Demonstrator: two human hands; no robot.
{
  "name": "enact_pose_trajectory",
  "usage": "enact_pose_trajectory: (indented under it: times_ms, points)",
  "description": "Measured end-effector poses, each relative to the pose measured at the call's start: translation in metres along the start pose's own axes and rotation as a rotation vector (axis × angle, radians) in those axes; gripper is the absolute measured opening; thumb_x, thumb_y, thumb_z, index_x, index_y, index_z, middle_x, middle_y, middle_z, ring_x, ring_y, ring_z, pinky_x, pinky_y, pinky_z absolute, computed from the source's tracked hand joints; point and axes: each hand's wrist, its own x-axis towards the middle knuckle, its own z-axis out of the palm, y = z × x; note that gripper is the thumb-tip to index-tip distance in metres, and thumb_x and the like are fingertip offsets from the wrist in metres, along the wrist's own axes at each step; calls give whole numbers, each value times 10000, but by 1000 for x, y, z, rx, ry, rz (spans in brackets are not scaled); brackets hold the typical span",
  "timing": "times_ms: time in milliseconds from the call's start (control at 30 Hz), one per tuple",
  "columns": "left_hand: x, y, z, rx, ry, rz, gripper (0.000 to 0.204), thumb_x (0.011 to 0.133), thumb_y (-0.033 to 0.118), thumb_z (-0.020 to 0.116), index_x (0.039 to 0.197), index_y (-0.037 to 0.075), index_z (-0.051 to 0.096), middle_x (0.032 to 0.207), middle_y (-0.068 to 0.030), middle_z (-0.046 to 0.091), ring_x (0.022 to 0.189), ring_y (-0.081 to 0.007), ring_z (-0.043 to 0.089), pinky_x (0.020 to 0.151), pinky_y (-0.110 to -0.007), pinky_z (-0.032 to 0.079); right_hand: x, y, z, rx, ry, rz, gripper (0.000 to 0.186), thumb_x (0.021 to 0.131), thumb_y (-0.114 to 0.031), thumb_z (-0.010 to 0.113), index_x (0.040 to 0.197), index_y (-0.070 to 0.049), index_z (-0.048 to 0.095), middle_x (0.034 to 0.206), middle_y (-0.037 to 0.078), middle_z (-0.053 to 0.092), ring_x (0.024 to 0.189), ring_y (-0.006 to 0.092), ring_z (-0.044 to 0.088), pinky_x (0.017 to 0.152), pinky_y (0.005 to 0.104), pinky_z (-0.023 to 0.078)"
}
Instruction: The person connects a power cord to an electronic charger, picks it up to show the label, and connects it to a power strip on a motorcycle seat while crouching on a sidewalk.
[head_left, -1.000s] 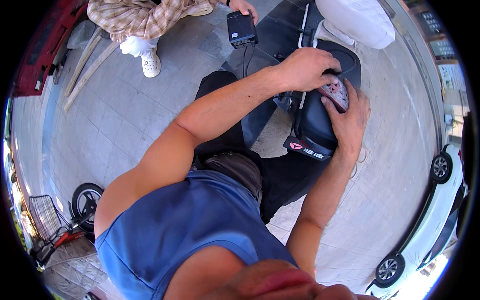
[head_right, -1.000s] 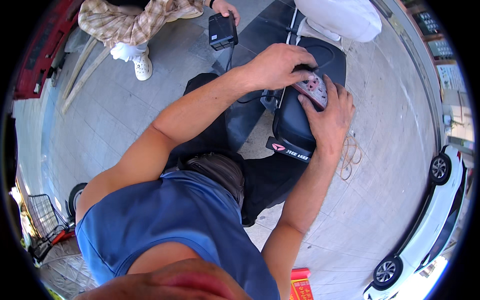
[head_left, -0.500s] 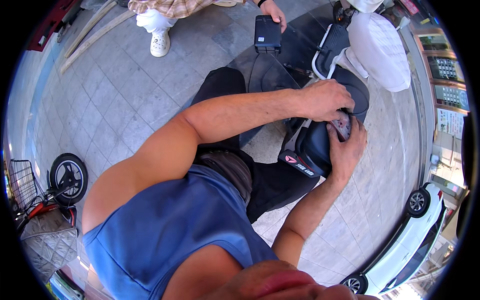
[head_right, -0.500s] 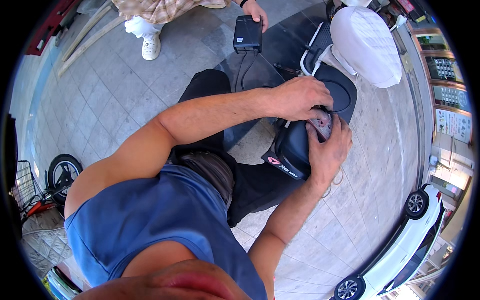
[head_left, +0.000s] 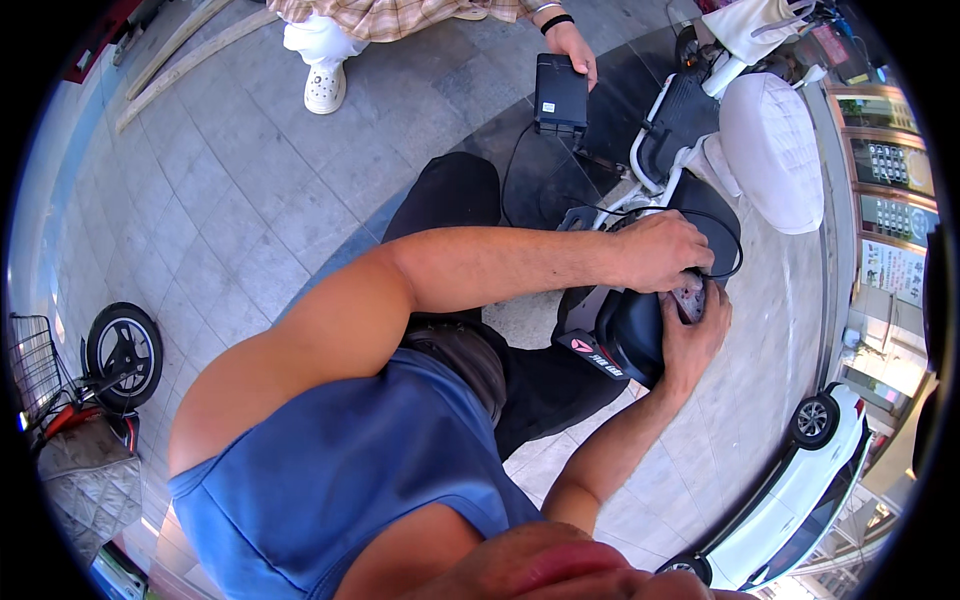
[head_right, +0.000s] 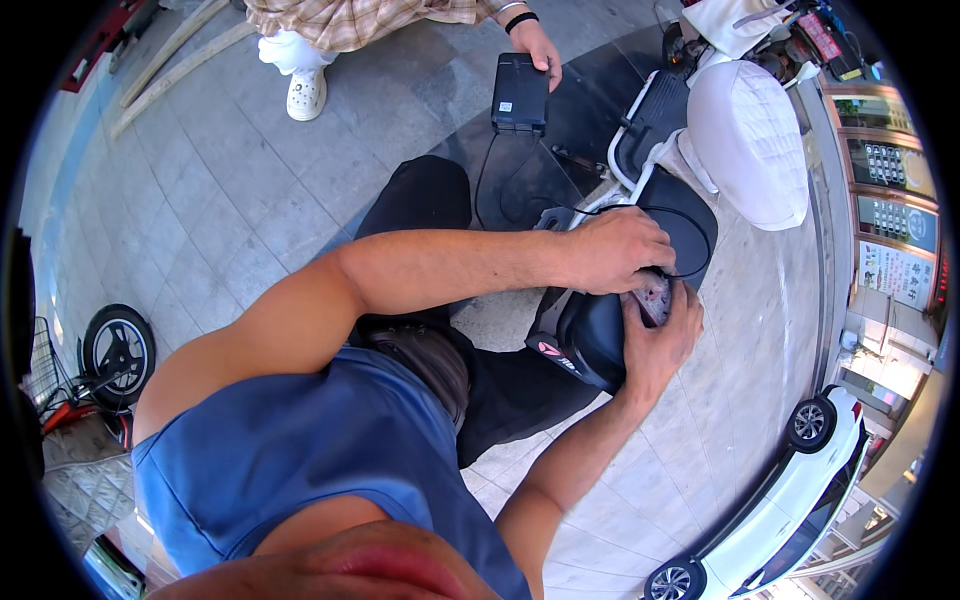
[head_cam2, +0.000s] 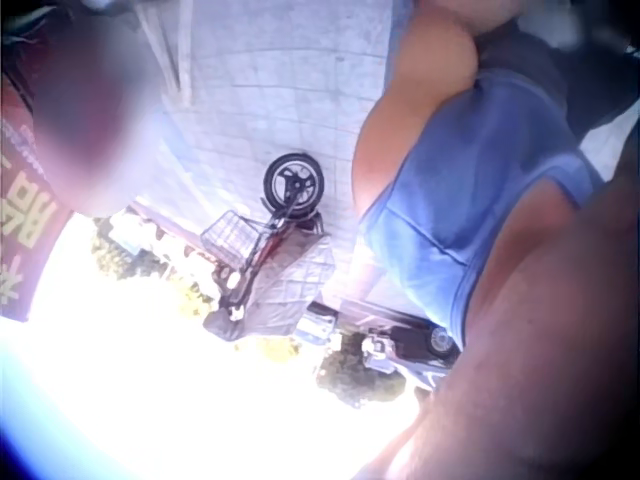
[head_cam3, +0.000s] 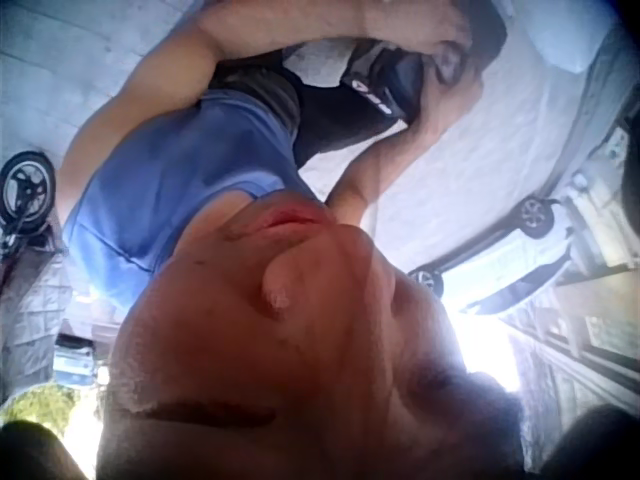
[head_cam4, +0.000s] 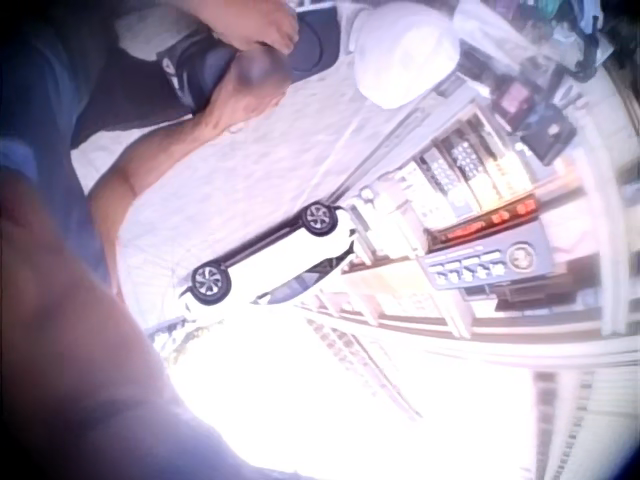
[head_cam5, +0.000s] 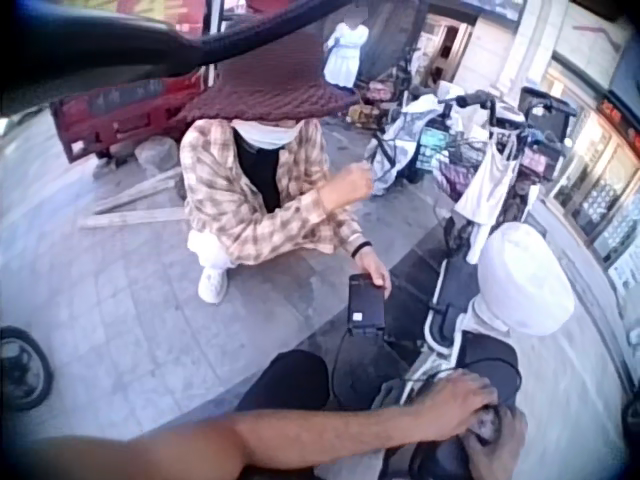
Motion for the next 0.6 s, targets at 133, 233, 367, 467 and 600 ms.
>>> enact_pose_trajectory:
  times_ms: [133,233,367,467,600]
  points:
    - [-1,-2,5,-19,33,-19,278,817,238,770,1048,89,728,988,-76,692,1023,-286,668,961,-431,482,0,-2,2,-19,-9,17,683,698,-212,904,1276,10,617,1297,208,619,1218,406,564,1056,507,434]
    - [-3,-1,6,-11,51,-27,289,808,229,759,1054,81,726,1001,-74,695,1029,-280,670,974,-429,480,1,-2,4,-23,-21,23,688,694,-204,908,1274,16,610,1292,224,614,1218,425,558,1053,518,439]
    - [-3,1,5,-27,47,-38,294,797,207,734,1066,89,725,1007,-74,696,1032,-267,672,990,-425,477,-2,10,8,-44,-17,25,709,698,-204,919,1276,44,591,1298,261,595,1225,454,544,1064,524,435]
    - [-5,1,7,-24,62,-59,280,796,222,726,1047,97,722,1002,-66,697,1026,-247,675,981,-422,477,-3,15,11,-22,-30,51,734,712,-198,918,1300,65,565,1338,278,565,1252,459,530,1087,527,423]
    - [-6,3,10,-14,57,-80,224,799,229,712,989,111,723,961,-48,690,1001,-220,681,948,-408,474,-5,6,5,-61,-136,113,765,757,-190,888,1361,82,506,1396,298,517,1315,466,488,1124,538,395]
